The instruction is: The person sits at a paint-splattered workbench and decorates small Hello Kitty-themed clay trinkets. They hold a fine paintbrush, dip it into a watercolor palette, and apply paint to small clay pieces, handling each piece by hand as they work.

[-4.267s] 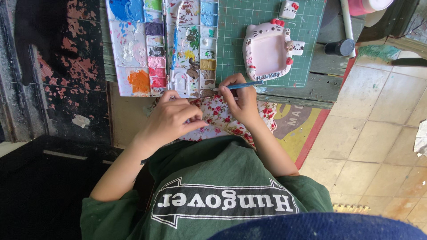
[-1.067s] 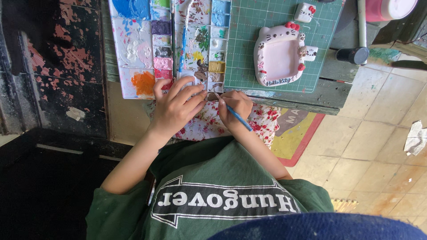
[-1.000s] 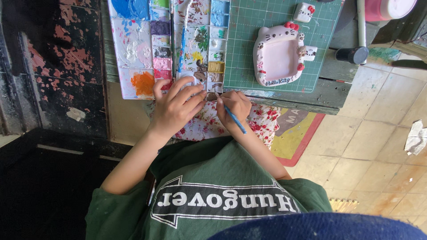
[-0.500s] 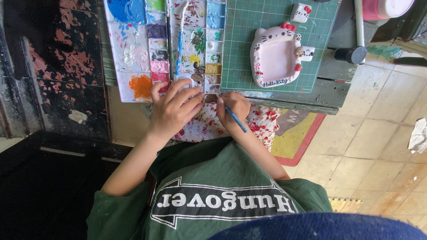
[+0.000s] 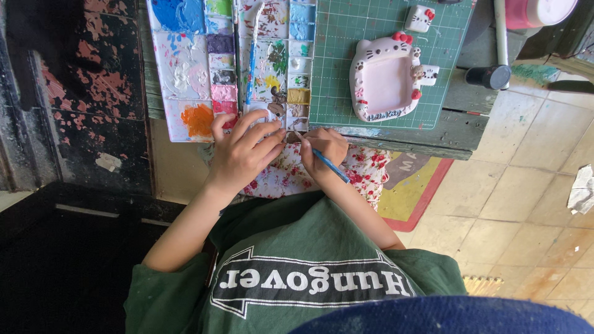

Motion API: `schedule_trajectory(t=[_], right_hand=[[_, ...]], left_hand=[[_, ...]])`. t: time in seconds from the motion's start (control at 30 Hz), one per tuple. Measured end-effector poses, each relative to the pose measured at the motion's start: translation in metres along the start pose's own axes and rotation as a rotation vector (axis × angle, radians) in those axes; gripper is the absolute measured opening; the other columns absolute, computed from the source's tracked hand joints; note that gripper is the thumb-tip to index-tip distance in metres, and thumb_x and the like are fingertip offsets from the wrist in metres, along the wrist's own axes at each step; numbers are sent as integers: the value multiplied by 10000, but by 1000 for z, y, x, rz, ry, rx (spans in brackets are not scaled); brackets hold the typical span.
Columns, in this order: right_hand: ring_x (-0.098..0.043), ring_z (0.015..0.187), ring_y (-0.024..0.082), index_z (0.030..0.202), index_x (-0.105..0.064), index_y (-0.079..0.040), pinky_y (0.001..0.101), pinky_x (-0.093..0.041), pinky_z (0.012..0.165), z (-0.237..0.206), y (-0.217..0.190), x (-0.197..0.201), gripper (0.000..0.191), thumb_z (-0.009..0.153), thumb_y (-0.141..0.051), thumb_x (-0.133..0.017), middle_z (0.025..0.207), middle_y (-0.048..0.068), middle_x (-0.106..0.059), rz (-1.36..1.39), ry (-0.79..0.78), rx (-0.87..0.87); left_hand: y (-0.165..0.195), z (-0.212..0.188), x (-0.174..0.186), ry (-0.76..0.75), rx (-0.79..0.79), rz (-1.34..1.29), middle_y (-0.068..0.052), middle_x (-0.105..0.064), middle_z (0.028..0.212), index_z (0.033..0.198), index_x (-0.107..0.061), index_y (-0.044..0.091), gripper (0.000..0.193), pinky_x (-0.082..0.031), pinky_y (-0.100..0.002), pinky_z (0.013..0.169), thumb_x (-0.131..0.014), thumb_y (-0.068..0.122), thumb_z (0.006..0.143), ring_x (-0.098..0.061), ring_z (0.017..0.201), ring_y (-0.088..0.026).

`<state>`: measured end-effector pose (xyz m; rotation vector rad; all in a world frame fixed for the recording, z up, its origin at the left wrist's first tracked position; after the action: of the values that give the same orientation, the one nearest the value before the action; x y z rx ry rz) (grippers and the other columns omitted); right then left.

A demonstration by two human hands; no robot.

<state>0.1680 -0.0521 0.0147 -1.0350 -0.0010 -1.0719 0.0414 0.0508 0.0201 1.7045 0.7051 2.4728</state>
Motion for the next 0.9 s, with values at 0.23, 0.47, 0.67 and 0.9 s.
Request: schedule_trajectory(t=[0.23, 0.47, 0.67, 0.9], right_hand=[[-577, 539, 267, 964, -476, -50, 370, -452, 520, 0, -3, -1, 209, 943, 39, -663, 729, 108, -629, -91, 64, 38], [-608, 586, 292, 993, -467, -56, 395, -486, 567, -5, 5, 3, 135, 991, -24, -598, 768, 136, -664, -16, 48, -73], [-599, 558, 244, 1045, -415, -47, 376, -477, 548, -7, 7, 6, 138, 1057, -121, -531, 761, 126, -681, 84, 85, -8], [-629, 595, 250, 1051, -405, -33, 375, -513, 569, -14, 8, 11, 149, 1087, -118, -522, 803, 146, -691, 131, 87, 20]], left_hand=[[0, 0, 0, 9, -1, -15, 73, -661, 1208, 1090, -785, 170, 201, -270, -484, 1103, -853, 232, 911, -561, 1288, -153], [2, 5, 4, 6, 4, -17, 73, -672, 1203, 1068, -779, 178, 181, -271, -486, 1106, -846, 239, 911, -574, 1283, -151], [-3, 33, 10, -48, -94, -37, 39, -679, 1187, 1130, -779, 193, 161, -337, -437, 1039, -807, 225, 974, -637, 1084, -177], [20, 70, 4, -285, -481, 340, 23, -673, 1009, 940, -769, 171, 110, -478, -370, 975, -662, 170, 914, -680, 783, -141]])
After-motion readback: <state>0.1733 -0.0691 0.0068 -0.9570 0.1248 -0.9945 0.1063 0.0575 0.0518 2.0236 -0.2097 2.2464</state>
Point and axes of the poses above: each hand's wrist, its own z-axis towards the middle knuckle, its own x-axis out of the back of the hand, y = z × x, the point moved 6 cm from there along z, towards the middle knuckle
